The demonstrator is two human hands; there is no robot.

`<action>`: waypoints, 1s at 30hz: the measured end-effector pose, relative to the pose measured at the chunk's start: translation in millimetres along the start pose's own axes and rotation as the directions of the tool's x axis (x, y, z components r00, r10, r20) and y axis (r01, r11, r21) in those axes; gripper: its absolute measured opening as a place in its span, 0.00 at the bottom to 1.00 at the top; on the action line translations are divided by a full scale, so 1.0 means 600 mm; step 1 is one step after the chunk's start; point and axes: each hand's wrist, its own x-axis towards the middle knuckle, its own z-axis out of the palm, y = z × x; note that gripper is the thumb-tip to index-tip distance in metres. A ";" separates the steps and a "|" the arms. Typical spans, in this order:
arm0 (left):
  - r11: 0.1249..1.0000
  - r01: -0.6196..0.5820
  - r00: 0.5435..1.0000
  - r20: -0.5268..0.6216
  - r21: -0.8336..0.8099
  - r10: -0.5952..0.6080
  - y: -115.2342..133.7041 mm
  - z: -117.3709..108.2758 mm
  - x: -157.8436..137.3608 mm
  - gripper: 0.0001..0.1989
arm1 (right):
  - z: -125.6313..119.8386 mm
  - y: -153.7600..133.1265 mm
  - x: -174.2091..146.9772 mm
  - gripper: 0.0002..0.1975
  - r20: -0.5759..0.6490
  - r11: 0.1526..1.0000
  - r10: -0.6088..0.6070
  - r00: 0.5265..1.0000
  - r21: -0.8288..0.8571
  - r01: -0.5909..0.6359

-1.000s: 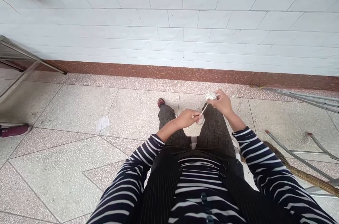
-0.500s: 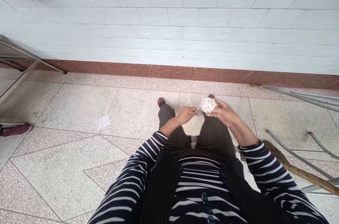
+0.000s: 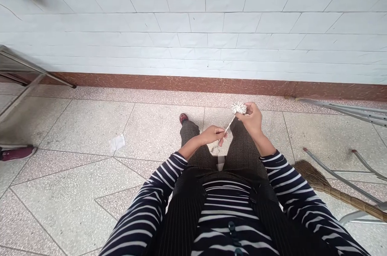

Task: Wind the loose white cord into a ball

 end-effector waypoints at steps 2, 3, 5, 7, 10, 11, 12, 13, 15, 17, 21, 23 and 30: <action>0.999 0.014 1.000 0.016 -0.052 -0.013 -0.007 0.007 -0.005 0.14 | -0.007 -0.011 0.009 0.22 -0.071 0.998 -0.044 0.997 -0.052 0.040; 0.996 0.016 0.999 0.029 -0.085 -0.013 -0.008 0.010 -0.009 0.15 | -0.010 -0.014 0.012 0.22 -0.087 0.995 -0.062 0.994 -0.089 0.054; 0.989 0.006 0.998 0.064 -0.148 0.003 -0.006 0.009 -0.016 0.17 | -0.013 -0.013 0.013 0.22 -0.046 0.972 -0.112 0.993 -0.215 0.100; 0.984 -0.013 0.996 0.087 -0.176 0.029 0.002 -0.001 -0.022 0.18 | -0.015 -0.004 0.008 0.21 0.059 0.929 -0.103 0.993 -0.350 0.117; 0.997 -0.037 0.999 0.032 -0.073 0.039 0.019 -0.029 -0.020 0.17 | -0.015 0.015 -0.010 0.21 0.338 0.927 0.101 0.936 -0.373 0.034; 0.999 -0.040 0.999 0.009 -0.010 0.040 0.024 -0.039 -0.017 0.17 | -0.015 0.021 -0.017 0.20 0.437 0.939 0.168 0.883 -0.344 -0.009; 0.998 -0.045 0.999 -0.006 0.049 0.046 0.027 -0.048 -0.013 0.17 | -0.017 0.025 -0.023 0.20 0.527 0.949 0.216 0.822 -0.310 -0.051; 0.994 -0.054 0.998 -0.007 0.091 0.055 0.030 -0.056 -0.008 0.18 | -0.019 0.027 -0.030 0.19 0.598 0.956 0.245 0.763 -0.280 -0.087; 0.992 -0.076 0.997 0.010 0.101 0.075 0.028 -0.068 0.003 0.20 | -0.028 0.026 -0.040 0.20 0.694 0.962 0.266 0.669 -0.237 -0.136; 0.997 -0.071 0.997 -0.005 0.031 0.071 0.017 -0.075 0.014 0.20 | -0.041 0.019 -0.049 0.22 0.791 0.959 0.259 0.554 -0.141 -0.248; 0.989 0.004 0.994 -0.104 -0.151 -0.019 -0.022 -0.085 0.026 0.19 | -0.065 0.009 -0.064 0.26 0.894 0.773 0.157 0.420 0.153 -0.616; 0.980 0.016 0.988 -0.145 -0.197 -0.045 -0.036 -0.086 0.024 0.18 | -0.072 0.010 -0.069 0.28 0.864 0.655 0.146 0.481 0.280 -0.702; 0.971 -0.117 0.993 0.001 -0.211 0.120 0.001 -0.045 0.013 0.16 | -0.068 0.007 -0.064 0.22 0.847 0.599 0.153 0.508 0.330 -0.730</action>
